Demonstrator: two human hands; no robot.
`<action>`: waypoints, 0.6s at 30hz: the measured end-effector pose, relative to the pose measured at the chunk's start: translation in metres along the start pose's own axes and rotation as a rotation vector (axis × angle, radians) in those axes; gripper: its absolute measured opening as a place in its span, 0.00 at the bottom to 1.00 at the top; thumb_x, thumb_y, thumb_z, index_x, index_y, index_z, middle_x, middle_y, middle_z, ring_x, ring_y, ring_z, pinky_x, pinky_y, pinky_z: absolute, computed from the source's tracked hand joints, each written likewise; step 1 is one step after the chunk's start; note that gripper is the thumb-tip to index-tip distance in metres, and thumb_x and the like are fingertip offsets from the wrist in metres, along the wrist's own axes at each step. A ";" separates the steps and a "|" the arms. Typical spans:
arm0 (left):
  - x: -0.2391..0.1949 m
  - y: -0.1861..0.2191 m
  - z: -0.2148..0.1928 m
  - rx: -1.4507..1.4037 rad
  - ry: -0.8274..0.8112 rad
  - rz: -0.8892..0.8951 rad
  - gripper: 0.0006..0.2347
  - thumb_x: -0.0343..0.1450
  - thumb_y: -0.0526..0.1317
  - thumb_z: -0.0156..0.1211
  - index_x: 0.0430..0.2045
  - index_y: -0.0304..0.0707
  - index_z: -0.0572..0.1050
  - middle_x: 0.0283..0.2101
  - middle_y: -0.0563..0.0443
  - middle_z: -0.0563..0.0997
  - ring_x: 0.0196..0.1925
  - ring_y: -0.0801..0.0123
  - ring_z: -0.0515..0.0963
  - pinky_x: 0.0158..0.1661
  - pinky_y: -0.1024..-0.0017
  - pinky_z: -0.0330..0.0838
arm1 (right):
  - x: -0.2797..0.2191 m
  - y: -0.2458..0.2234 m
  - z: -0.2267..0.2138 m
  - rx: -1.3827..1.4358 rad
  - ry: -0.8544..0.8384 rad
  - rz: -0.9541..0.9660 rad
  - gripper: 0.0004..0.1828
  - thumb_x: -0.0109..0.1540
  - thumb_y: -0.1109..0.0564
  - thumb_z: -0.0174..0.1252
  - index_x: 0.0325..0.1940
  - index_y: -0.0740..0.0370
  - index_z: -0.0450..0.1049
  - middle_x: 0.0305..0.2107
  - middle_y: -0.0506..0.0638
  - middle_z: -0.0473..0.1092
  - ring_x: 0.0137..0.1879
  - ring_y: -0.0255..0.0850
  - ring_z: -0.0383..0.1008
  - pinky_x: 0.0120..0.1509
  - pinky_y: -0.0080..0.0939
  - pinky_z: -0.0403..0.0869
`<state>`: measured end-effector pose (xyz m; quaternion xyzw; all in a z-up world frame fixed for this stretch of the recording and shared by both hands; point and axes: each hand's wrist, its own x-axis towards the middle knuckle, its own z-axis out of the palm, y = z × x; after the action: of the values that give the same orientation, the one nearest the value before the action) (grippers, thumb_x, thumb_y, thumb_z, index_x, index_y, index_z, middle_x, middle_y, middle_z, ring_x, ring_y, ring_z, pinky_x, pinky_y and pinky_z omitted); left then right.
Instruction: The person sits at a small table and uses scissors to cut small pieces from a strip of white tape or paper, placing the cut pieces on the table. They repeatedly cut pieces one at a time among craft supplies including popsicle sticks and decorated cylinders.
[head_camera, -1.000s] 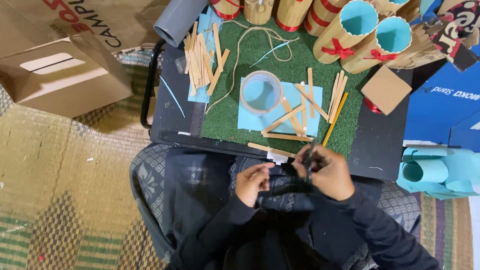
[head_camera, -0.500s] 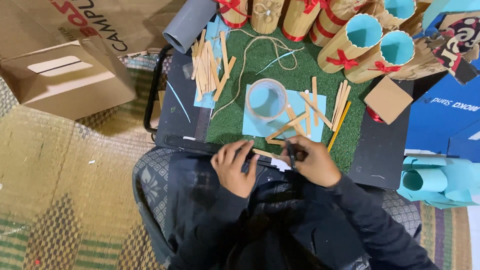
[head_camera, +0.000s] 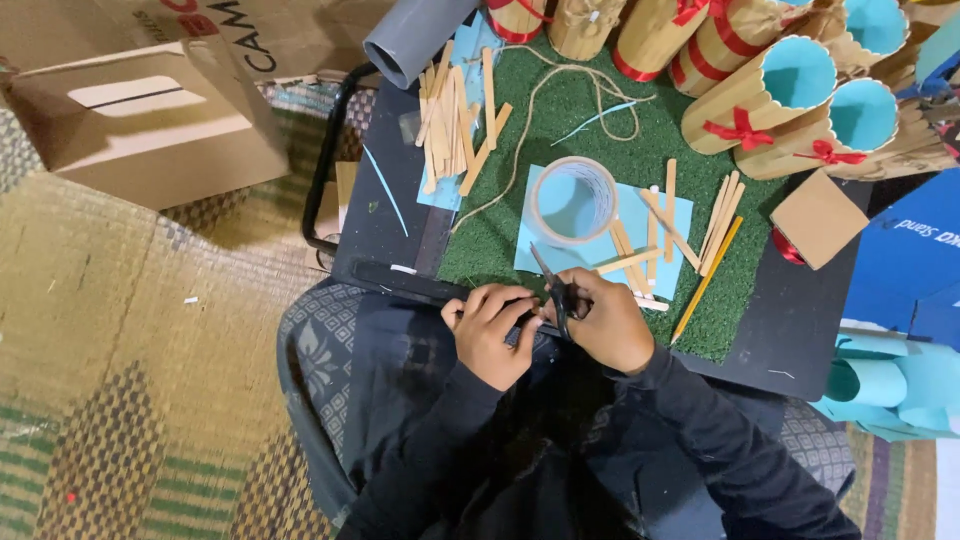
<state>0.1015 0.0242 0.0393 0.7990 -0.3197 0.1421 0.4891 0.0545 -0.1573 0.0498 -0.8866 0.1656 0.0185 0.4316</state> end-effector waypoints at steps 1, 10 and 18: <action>0.000 -0.001 0.000 -0.003 -0.002 -0.002 0.05 0.73 0.41 0.65 0.36 0.40 0.81 0.44 0.53 0.80 0.54 0.55 0.77 0.54 0.53 0.76 | 0.002 -0.003 -0.001 -0.002 0.000 0.004 0.17 0.55 0.53 0.72 0.47 0.55 0.80 0.19 0.56 0.74 0.27 0.46 0.75 0.33 0.47 0.78; -0.016 -0.019 0.013 0.094 -0.027 -0.017 0.04 0.73 0.43 0.63 0.33 0.45 0.79 0.42 0.58 0.78 0.52 0.60 0.75 0.50 0.49 0.62 | 0.025 -0.032 -0.007 -0.472 -0.231 0.065 0.29 0.51 0.55 0.66 0.58 0.56 0.75 0.33 0.61 0.79 0.40 0.54 0.83 0.42 0.55 0.81; -0.004 0.015 0.018 0.132 0.161 -0.107 0.03 0.76 0.43 0.58 0.37 0.51 0.77 0.43 0.62 0.78 0.52 0.72 0.73 0.59 0.57 0.65 | -0.011 -0.013 -0.032 -0.288 -0.015 0.027 0.24 0.53 0.49 0.70 0.53 0.49 0.78 0.31 0.58 0.80 0.38 0.56 0.81 0.45 0.56 0.78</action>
<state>0.0873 0.0051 0.0393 0.8313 -0.2265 0.2001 0.4664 0.0449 -0.1715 0.0820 -0.9368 0.1698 0.0545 0.3010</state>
